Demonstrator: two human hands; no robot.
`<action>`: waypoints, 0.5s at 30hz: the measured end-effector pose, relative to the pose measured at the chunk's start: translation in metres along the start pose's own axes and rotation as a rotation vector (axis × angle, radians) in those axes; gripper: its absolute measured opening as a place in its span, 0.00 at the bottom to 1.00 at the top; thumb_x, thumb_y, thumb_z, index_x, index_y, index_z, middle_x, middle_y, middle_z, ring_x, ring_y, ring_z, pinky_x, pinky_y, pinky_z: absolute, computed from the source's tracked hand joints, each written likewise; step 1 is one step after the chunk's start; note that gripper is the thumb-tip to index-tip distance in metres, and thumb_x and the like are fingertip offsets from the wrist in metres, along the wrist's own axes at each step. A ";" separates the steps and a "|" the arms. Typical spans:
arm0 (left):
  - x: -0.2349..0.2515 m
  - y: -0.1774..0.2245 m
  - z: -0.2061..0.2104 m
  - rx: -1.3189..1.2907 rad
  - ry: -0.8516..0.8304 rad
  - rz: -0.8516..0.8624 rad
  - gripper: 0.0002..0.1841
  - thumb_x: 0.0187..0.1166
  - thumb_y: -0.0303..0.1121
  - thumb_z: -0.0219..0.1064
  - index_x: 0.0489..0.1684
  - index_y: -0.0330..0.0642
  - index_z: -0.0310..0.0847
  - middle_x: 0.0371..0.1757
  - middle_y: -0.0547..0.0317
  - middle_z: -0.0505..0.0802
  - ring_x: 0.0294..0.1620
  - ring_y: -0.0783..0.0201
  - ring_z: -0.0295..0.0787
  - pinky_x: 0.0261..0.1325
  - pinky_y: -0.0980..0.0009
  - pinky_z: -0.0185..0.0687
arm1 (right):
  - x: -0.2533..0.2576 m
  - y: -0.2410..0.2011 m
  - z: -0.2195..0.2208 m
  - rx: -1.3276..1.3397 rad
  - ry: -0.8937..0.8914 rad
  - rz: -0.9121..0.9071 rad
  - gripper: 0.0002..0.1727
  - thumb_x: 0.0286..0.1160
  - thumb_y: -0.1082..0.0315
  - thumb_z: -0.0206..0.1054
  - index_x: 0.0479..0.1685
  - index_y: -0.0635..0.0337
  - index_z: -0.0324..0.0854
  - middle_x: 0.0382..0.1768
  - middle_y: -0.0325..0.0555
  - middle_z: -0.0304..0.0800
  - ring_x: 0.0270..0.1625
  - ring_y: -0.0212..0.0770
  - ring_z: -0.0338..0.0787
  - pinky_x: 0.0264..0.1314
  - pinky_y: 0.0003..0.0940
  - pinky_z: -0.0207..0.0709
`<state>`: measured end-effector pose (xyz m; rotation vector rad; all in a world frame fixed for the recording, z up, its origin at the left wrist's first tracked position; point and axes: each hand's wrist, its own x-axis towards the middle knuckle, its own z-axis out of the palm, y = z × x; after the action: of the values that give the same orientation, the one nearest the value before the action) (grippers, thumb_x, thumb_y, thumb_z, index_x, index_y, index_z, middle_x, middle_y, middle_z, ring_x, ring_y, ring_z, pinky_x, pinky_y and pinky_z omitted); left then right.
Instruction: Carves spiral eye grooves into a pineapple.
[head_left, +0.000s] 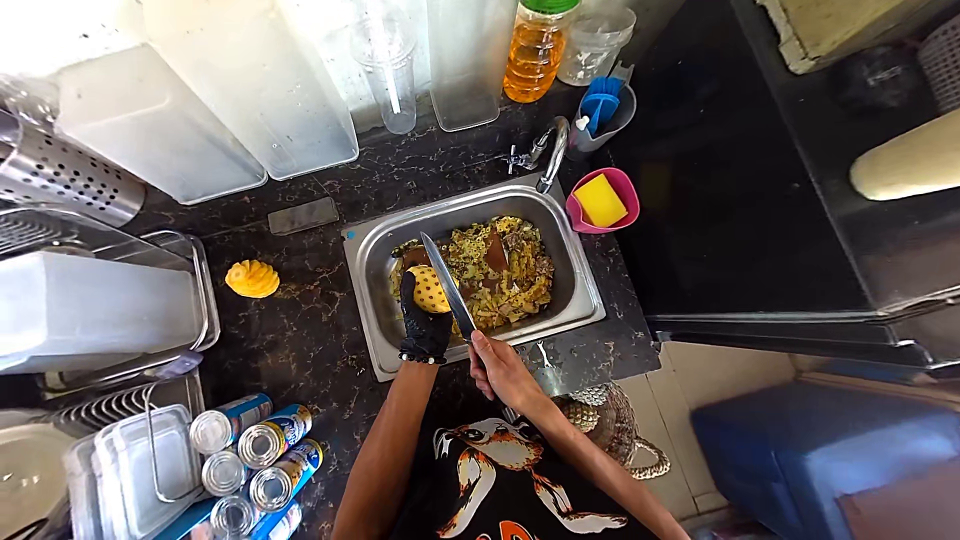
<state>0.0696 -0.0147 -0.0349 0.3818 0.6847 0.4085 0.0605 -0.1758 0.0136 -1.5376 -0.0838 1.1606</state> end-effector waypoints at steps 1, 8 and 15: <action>0.001 -0.002 -0.002 -0.011 -0.025 0.016 0.21 0.89 0.54 0.50 0.71 0.55 0.70 0.57 0.58 0.88 0.57 0.62 0.87 0.59 0.59 0.86 | 0.000 0.001 0.000 -0.001 0.004 0.000 0.29 0.96 0.46 0.36 0.34 0.56 0.73 0.15 0.34 0.69 0.12 0.29 0.69 0.15 0.24 0.67; 0.001 -0.003 -0.005 0.120 -0.043 0.035 0.24 0.86 0.58 0.52 0.76 0.60 0.68 0.61 0.62 0.87 0.59 0.65 0.86 0.61 0.61 0.86 | -0.001 0.006 -0.002 0.037 0.002 0.015 0.29 0.96 0.46 0.35 0.33 0.55 0.72 0.15 0.34 0.69 0.12 0.30 0.70 0.15 0.24 0.68; 0.010 -0.004 0.000 0.110 -0.002 0.054 0.21 0.88 0.52 0.50 0.74 0.58 0.69 0.57 0.61 0.87 0.56 0.66 0.87 0.58 0.62 0.86 | 0.002 0.005 -0.006 0.064 -0.005 0.040 0.30 0.97 0.46 0.35 0.33 0.56 0.72 0.15 0.34 0.69 0.12 0.30 0.70 0.14 0.24 0.68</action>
<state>0.0772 -0.0138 -0.0423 0.5050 0.6979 0.4226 0.0631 -0.1808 0.0074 -1.4856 -0.0192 1.1875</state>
